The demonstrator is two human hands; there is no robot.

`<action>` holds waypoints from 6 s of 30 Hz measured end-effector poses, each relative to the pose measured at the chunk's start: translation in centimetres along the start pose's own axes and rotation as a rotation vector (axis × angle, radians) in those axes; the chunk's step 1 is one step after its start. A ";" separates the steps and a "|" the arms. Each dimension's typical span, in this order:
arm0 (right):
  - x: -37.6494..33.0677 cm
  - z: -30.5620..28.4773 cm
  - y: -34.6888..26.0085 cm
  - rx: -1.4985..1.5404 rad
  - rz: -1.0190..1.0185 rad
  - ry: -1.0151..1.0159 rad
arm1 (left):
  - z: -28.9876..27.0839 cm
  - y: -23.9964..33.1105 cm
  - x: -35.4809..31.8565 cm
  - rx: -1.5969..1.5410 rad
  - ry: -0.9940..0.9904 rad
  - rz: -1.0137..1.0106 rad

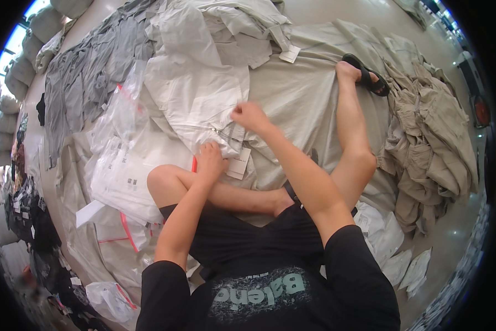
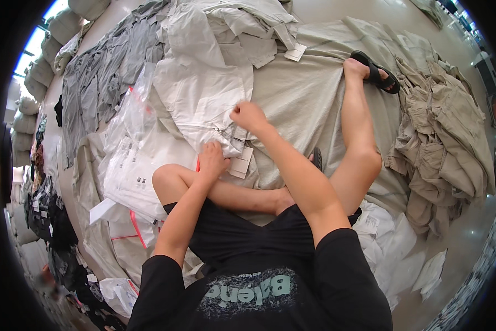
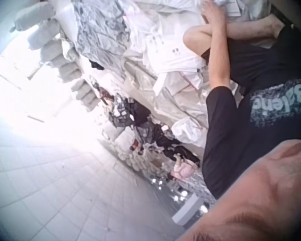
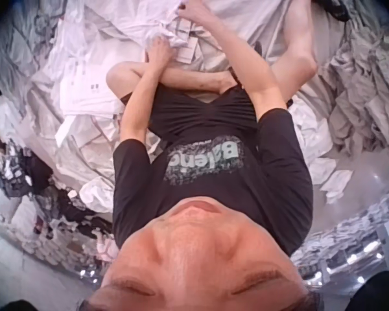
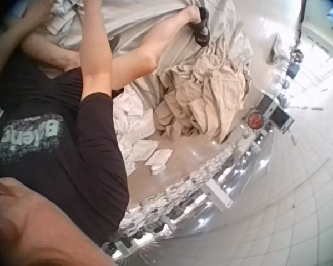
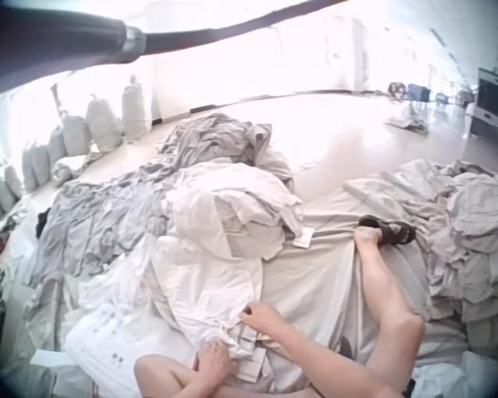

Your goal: The person sits on the floor and repeatedly folds white shirts, then places each folded item into a clear plastic bag. They seal the bags and set them aside, continuing the process with a large pile of shirts.

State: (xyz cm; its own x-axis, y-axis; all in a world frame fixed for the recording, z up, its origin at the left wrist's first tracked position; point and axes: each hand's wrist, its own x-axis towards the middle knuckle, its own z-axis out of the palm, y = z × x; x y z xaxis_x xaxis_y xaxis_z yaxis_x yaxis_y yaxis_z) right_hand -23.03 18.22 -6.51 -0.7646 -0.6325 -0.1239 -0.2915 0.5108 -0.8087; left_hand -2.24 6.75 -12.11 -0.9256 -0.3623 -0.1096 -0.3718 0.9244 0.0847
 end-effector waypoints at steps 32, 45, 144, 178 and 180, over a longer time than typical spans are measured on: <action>1.8 -1.4 2.7 -0.159 -0.254 0.085 | -10.8 -8.8 -0.3 -0.875 0.181 -0.097; 5.9 -17.1 -22.0 -0.174 -1.063 0.652 | -41.4 -17.8 -0.6 -0.953 0.842 -0.022; -5.9 -9.6 11.1 1.570 0.479 0.169 | -7.3 -8.1 4.3 -0.100 -0.015 0.217; -7.8 -17.2 -3.6 0.204 0.043 0.228 | 0.7 -7.9 34.0 0.099 0.248 0.401; -8.7 -13.3 -8.0 0.081 -0.189 0.127 | 1.2 -8.1 33.8 0.089 0.276 0.427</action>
State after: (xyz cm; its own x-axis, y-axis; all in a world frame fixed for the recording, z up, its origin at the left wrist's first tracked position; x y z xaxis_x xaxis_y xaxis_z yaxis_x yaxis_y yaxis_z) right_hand -21.71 27.36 8.63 -0.7686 -0.6313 0.1035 -0.3934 0.3388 -0.8547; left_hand -30.44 -12.86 -17.66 -0.9821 0.0432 0.1831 0.0401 0.9990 -0.0209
